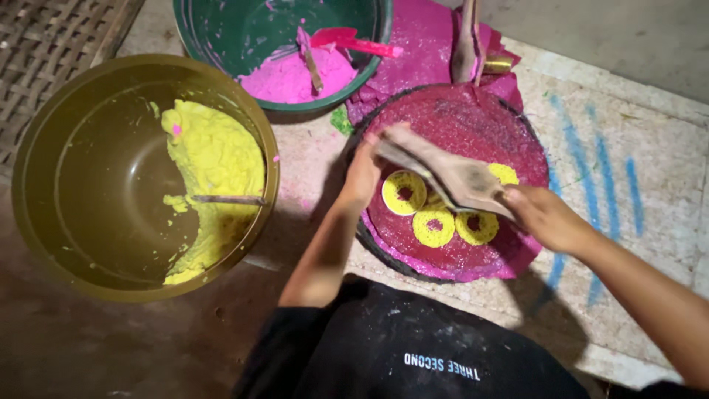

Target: The person uses a wooden mold to press yellow dough into ring shapes on a pink surface, then fills the centers with pink dough. The finished items are placed on a woven tray.

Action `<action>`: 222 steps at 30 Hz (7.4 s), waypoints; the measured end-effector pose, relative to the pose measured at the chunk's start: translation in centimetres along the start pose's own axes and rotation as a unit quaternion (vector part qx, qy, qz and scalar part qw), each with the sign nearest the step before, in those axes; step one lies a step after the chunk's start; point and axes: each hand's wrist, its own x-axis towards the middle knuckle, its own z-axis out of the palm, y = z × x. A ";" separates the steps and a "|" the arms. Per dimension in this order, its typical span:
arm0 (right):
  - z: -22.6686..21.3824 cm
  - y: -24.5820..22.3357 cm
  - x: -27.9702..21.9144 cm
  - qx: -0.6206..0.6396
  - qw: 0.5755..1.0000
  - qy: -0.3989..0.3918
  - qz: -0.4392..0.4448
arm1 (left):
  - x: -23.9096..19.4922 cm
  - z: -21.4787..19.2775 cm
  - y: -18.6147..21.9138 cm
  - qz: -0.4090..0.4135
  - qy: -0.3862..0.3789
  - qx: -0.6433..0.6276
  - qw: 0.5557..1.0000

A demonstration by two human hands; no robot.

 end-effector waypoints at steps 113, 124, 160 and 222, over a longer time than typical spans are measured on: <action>11.8 -46.3 5.1 -0.568 0.766 -0.053 -0.295 | -24.0 -8.6 27.9 0.180 0.239 0.706 0.642; 9.8 -42.7 -0.9 -0.594 0.665 0.041 -0.451 | -25.9 -13.5 26.7 0.138 0.239 0.765 0.582; 12.9 -43.9 -1.5 -0.549 0.745 0.023 -0.378 | -24.2 -14.2 26.6 0.102 0.282 0.773 0.560; 14.7 -31.7 13.2 0.231 0.920 -0.142 -0.282 | -22.0 -16.3 29.4 0.416 0.379 0.619 0.548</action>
